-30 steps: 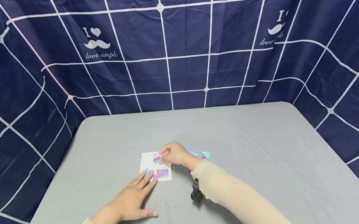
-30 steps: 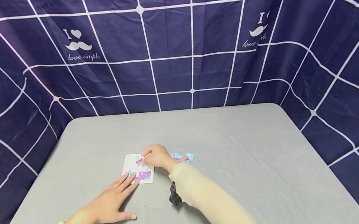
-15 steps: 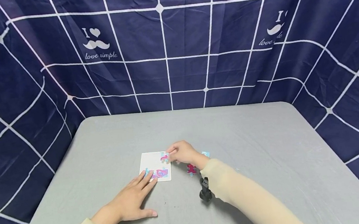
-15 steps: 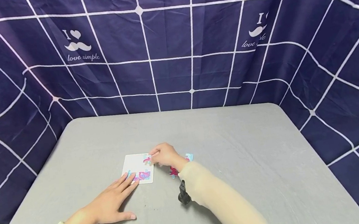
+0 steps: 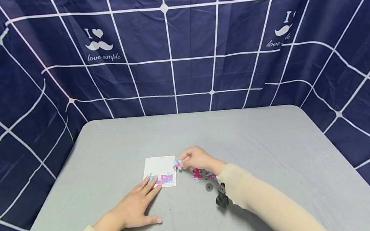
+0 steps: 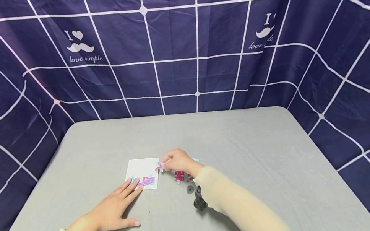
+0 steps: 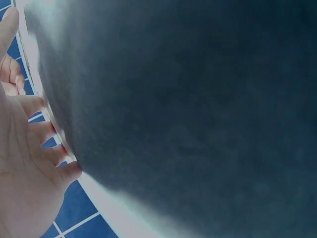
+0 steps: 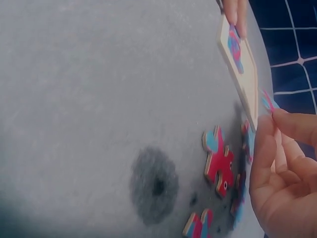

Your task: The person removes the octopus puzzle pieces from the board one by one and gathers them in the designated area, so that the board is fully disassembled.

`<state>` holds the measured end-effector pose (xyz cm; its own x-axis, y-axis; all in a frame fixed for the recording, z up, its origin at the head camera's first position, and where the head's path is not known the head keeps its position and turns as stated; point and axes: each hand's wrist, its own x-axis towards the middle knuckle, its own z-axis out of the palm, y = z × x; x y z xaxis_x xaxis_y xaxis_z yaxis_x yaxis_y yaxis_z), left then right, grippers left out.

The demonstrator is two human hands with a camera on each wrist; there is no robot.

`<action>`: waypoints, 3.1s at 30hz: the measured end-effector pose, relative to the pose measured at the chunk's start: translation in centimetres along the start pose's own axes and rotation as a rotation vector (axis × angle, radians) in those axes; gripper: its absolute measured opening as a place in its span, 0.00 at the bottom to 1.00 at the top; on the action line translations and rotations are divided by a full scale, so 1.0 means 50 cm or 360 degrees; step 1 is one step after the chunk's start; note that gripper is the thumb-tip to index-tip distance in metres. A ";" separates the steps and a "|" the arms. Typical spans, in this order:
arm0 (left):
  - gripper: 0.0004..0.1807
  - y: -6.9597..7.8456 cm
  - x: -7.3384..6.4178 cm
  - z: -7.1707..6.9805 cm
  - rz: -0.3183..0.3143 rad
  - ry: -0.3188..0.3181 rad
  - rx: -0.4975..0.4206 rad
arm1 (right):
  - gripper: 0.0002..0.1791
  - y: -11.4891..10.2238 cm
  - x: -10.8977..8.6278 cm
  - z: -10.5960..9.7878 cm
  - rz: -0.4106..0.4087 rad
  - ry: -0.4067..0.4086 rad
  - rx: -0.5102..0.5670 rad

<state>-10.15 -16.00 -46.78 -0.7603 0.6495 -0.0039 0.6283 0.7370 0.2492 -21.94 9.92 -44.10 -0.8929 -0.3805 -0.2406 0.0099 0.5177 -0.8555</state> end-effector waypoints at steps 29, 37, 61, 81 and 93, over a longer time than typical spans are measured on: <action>0.53 0.000 -0.002 0.001 0.0033 0.0054 0.0034 | 0.07 0.010 -0.026 -0.003 0.0146 -0.0143 -0.0109; 0.52 0.002 -0.002 -0.001 0.0042 0.0041 0.0020 | 0.06 0.012 -0.025 -0.004 0.0132 -0.0118 -0.0140; 0.52 0.004 -0.001 0.001 0.0035 0.0042 0.0028 | 0.10 0.010 -0.022 -0.002 -0.0003 -0.0164 -0.0003; 0.52 0.007 -0.001 -0.001 -0.0007 0.0010 0.0014 | 0.15 -0.001 -0.004 0.038 -0.0355 -0.0237 -0.0139; 0.53 0.006 0.000 0.001 0.0033 0.0038 0.0040 | 0.16 -0.015 0.001 0.060 -0.0336 -0.0252 -0.0259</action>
<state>-9.97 -15.77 -46.76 -0.7506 0.6604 0.0241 0.6477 0.7280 0.2248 -20.62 7.20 -44.85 -0.7863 -0.6007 -0.1445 -0.2520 0.5253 -0.8127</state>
